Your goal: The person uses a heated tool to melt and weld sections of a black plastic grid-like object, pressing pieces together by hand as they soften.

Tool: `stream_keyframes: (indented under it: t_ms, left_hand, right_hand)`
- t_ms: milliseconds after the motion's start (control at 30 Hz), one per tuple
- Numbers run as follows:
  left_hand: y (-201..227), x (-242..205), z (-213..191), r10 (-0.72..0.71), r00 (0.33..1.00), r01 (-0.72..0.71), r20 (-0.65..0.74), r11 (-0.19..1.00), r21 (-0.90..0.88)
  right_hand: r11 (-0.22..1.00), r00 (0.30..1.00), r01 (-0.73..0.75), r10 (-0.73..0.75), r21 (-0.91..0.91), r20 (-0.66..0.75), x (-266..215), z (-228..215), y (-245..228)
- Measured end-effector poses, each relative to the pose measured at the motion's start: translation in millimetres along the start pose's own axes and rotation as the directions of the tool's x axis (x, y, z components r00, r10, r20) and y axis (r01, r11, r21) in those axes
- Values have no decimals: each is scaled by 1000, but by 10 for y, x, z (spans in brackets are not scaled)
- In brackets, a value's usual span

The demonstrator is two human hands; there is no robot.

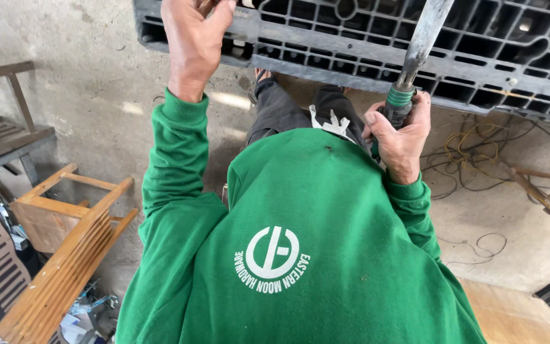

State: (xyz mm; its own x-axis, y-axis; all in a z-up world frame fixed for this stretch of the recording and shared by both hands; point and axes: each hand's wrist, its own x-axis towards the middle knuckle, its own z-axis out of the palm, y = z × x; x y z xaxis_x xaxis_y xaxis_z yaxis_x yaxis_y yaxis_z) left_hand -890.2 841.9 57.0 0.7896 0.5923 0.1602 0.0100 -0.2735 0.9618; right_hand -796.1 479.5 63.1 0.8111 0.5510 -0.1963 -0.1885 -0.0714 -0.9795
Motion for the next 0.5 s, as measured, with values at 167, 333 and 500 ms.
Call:
stream_keyframes:
  t_ms: [167,333,500]
  left_hand:
    - [-215,-148,-367,284,958,-257,-34,907,334]
    - [-511,-57,-464,230,972,-232,45,921,312]
    - [-651,-79,-337,207,948,-293,242,864,408]
  right_hand:
    - [999,997,-49,49,-16,52,-20,295,7]
    - [996,994,-78,82,-49,70,-89,623,52]
    - [992,993,-114,114,-52,-8,-219,958,155]
